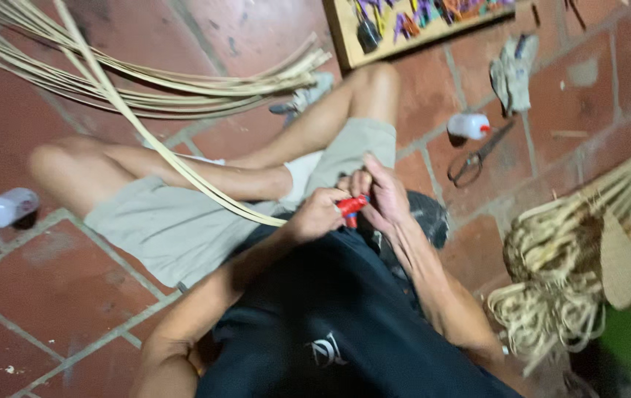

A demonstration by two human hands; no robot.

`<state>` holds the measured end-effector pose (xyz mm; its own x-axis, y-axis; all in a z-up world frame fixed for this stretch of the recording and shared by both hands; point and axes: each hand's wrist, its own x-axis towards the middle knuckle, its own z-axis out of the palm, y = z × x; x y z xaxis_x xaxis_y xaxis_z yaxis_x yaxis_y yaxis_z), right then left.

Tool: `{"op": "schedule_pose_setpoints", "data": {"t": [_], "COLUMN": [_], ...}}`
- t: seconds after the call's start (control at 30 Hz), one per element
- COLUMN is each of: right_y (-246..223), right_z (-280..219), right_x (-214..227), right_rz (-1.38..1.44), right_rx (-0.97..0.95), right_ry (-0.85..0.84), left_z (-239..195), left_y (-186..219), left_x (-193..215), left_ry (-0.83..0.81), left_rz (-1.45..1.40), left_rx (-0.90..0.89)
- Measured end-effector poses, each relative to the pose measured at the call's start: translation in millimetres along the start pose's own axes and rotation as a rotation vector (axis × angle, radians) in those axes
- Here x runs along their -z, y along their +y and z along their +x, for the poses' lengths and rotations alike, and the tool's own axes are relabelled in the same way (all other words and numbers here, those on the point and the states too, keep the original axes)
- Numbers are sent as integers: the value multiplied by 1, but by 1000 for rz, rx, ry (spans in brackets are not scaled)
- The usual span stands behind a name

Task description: The person sits on a tiled floor and repeatedly picks up thin wooden strips, bends them, and secures them to a bundle using a red and blue plastic clip. The person uses clips from a nearby wooden box to fasten each strip to the growing bundle.

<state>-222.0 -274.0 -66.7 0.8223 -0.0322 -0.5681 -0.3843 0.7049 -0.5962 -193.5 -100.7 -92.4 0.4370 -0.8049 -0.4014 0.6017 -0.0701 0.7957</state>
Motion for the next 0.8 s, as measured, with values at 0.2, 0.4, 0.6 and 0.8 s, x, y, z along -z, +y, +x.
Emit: {"op": "schedule_pose_setpoints", "data": {"t": [0.2, 0.4, 0.6, 0.8], "right_y": [-42, -116, -176, -190], "right_z": [16, 129, 277, 407], "right_x": [-4, 6, -6, -4], "right_rz": [250, -125, -984, -1988], "right_rx": [301, 421, 403, 502], "right_ry": [-98, 55, -16, -25], "left_z": [8, 27, 43, 103], "left_y": [77, 137, 126, 90], "left_x": [-5, 22, 8, 49], "left_ry": [291, 383, 324, 230], "left_rz": [993, 1136, 1353, 1417], "left_rx": [-617, -630, -532, -209]}}
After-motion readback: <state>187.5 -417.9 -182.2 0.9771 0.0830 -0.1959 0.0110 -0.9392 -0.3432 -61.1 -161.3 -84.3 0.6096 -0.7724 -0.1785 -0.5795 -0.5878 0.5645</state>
